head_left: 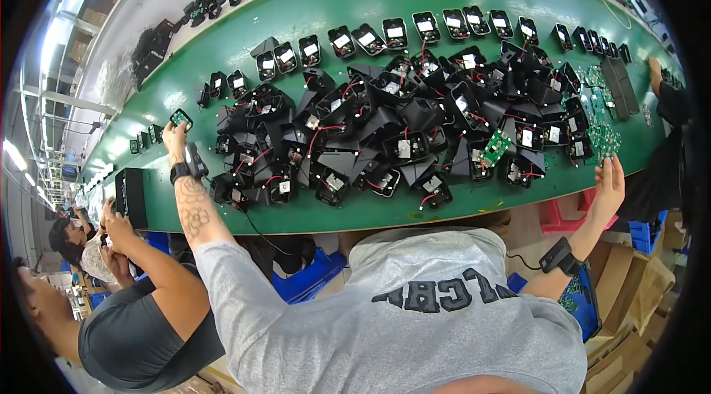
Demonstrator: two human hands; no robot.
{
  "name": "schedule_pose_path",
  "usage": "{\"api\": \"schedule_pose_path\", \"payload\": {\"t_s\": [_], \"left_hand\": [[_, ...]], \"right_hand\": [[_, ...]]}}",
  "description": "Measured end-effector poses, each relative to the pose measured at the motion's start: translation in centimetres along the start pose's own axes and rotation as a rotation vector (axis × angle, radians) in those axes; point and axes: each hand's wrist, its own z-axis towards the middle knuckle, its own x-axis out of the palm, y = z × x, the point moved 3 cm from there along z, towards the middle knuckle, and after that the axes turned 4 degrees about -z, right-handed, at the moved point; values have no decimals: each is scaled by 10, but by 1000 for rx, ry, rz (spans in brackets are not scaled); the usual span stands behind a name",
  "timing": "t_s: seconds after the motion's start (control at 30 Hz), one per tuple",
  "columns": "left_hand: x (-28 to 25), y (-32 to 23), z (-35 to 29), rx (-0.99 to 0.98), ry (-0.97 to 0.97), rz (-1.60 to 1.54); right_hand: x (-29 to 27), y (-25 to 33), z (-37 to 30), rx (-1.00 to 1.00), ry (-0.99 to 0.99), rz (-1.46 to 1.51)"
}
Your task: The person picks up a black plastic housing and a green circuit board, fits the board into the housing by hand, and places the assembled unit onto the green work surface.
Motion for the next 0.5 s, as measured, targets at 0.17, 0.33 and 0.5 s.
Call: {"api": "schedule_pose_path", "payload": {"t_s": [0.17, 0.33, 0.5], "left_hand": [[-3, 38, 41, -13, -56, -119], [43, -82, -43, 209, -467, 694], [47, -67, 0, 537, -65, 586]], "right_hand": [[-7, -6, 2, 50, 37, 91], [-16, -5, 0, 19, 33, 80], [28, 9, -1, 71, 108, 114]]}}
